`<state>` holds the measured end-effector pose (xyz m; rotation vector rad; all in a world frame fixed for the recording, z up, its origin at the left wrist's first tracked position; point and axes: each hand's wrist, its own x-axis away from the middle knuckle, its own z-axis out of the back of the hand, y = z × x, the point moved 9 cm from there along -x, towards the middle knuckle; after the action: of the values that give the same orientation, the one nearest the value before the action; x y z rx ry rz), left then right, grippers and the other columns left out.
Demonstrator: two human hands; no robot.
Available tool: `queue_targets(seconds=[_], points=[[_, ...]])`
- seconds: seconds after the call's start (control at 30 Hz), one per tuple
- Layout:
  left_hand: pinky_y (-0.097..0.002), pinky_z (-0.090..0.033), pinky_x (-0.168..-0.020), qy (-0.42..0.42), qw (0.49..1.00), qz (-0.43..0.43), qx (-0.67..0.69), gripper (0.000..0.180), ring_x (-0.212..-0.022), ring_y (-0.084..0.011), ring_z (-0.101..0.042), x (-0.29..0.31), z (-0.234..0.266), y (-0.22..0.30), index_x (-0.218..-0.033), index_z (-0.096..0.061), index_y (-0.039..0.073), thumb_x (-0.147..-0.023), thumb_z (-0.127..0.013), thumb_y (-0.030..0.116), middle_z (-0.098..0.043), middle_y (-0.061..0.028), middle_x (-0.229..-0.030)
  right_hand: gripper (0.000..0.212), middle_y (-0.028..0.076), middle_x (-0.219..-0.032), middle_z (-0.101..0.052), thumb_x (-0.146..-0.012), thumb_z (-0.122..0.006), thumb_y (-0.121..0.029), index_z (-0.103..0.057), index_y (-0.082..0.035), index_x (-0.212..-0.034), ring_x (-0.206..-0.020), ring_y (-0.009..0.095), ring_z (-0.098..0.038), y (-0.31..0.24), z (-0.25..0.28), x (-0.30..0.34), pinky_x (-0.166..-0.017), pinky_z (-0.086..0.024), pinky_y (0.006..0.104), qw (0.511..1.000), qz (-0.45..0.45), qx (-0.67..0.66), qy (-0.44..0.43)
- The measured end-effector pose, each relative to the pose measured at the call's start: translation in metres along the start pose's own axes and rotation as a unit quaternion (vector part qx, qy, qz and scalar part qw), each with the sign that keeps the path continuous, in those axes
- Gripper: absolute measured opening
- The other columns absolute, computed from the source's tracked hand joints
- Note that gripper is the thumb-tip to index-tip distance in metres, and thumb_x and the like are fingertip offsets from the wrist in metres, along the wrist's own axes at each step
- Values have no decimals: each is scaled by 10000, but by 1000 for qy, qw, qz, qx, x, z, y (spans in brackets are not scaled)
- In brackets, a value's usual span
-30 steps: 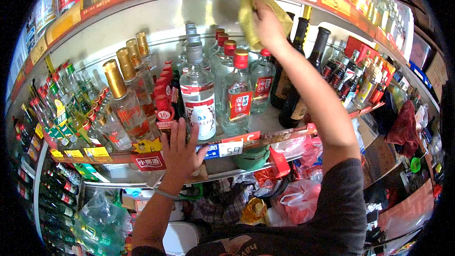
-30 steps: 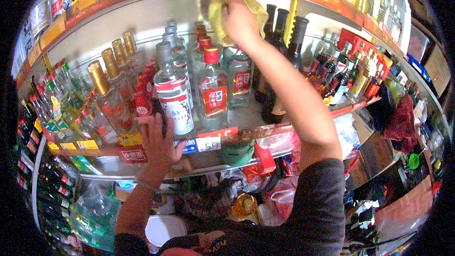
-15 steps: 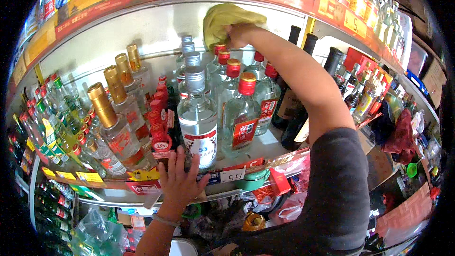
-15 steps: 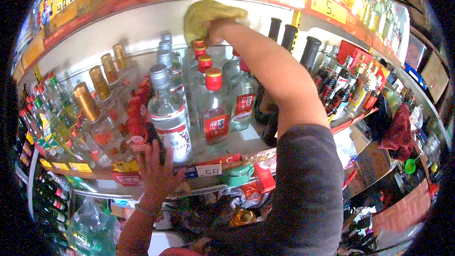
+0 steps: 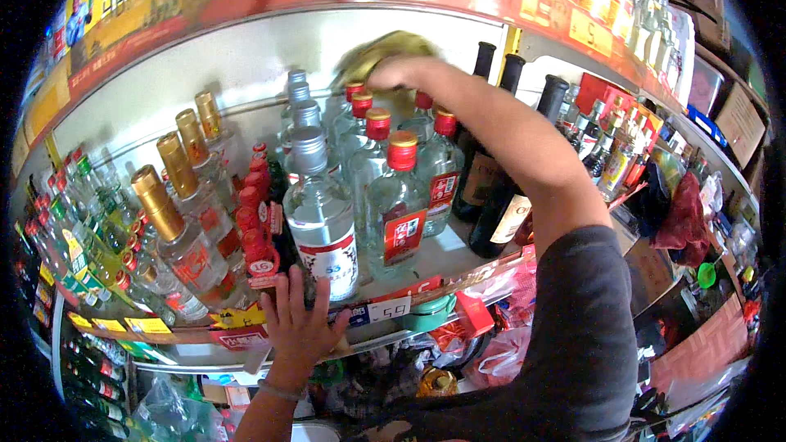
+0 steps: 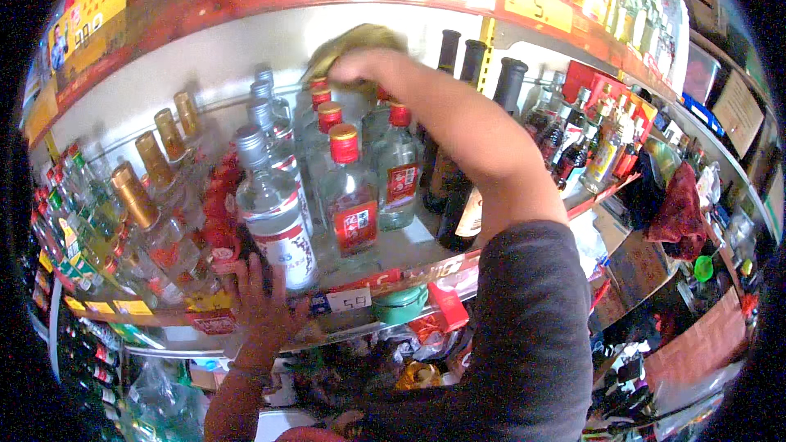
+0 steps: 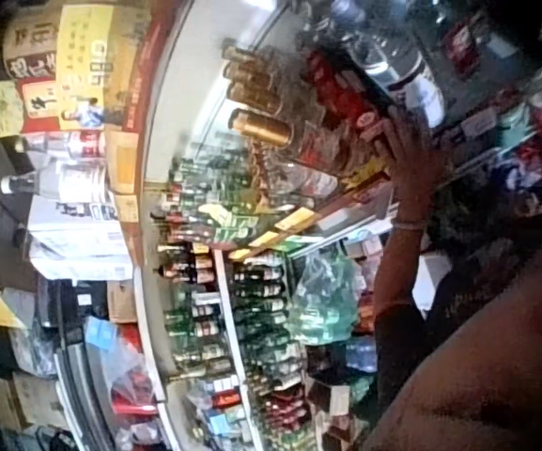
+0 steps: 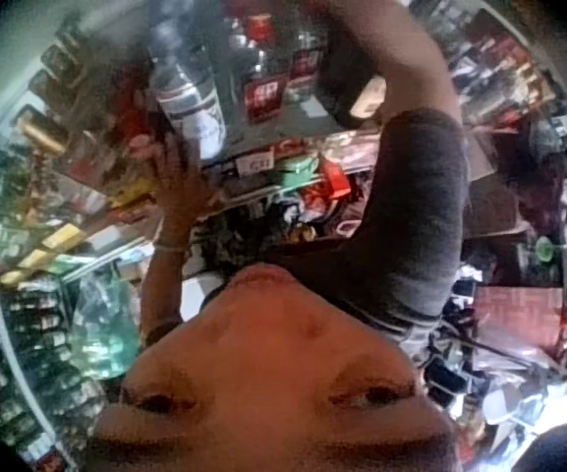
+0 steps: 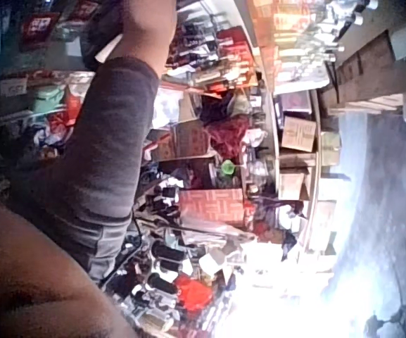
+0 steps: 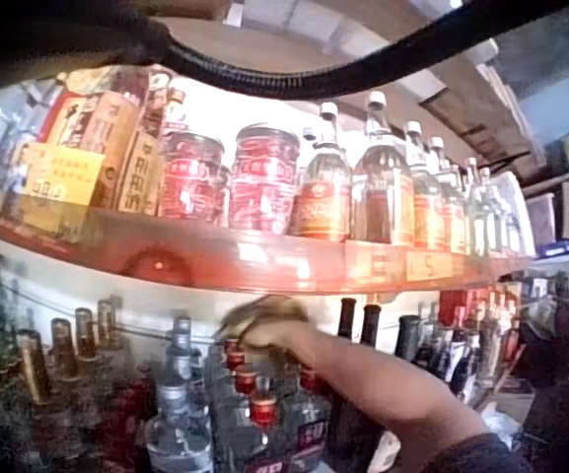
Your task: The person wipes the top edges of shelves using a yellow cloth, moving bottles aside and returning them.
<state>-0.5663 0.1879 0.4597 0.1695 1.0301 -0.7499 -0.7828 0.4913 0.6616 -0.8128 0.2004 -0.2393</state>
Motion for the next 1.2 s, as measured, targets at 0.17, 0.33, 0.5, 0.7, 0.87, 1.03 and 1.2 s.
queue_targets(seconds=[0.17,0.33,0.5,0.7,0.87,1.03,1.2], points=[[-564,-176,-1087,-2,1000,-17,11,631,-1326,-377,-321,-9,0,12,-1356,-406,193,-852,-492,561,-375,-202,-1414,630,137,-1306,-503,-803,-641,-308,-433,-74,-1351,-1172,266,-493,-5,77,9,-972,-396,398,970,62,207,107],[-558,-162,-1093,-18,999,-28,12,638,-1327,-373,-317,-10,-4,16,-1357,-402,186,-849,-498,562,-370,-201,-1416,558,146,-1256,-532,-826,-597,-270,-459,-56,-1323,-1131,271,-517,51,191,-7,-925,-421,410,944,-39,143,295],[-553,-172,-1091,-2,1000,-25,15,634,-1312,-366,-336,-10,1,14,-1369,-394,189,-862,-474,562,-396,-195,-1398,492,154,-1207,-561,-848,-554,-233,-484,-38,-1295,-1091,276,-541,44,118,-20,-877,-445,421,993,-21,33,113],[-545,-181,-1091,19,999,-20,26,613,-1313,-349,-344,-10,2,14,-1351,-424,196,-866,-454,570,-419,-189,-1386,422,165,-1147,-596,-875,-501,-188,-514,-16,-1261,-1042,282,-570,-29,39,30,-820,-474,435,987,53,142,55],[-539,-173,-1096,-4,999,-18,28,604,-1323,-336,-335,-11,1,12,-1340,-440,203,-863,-461,572,-426,-181,-1385,403,201,-1219,-560,-852,-507,-173,-567,-2,-1212,-1070,321,-563,-57,0,35,-843,-469,453,908,26,417,15],[-521,-200,-1078,0,999,-19,29,640,-1324,-320,-327,-12,1,9,-1360,-408,215,-837,-514,569,-425,-166,-1387,509,163,-1422,-366,-878,-489,-239,-424,-47,-1345,-1239,355,-433,-52,27,52,-961,-412,469,781,96,600,144],[-525,-241,-1053,13,998,-28,55,659,-1334,-311,-314,-13,2,12,-1362,-404,224,-818,-551,566,-439,-154,-1372,584,85,-1463,-289,-929,-432,-445,-332,-113,-1400,-1359,282,-263,-43,23,21,-1061,-320,423,589,205,777,86]])
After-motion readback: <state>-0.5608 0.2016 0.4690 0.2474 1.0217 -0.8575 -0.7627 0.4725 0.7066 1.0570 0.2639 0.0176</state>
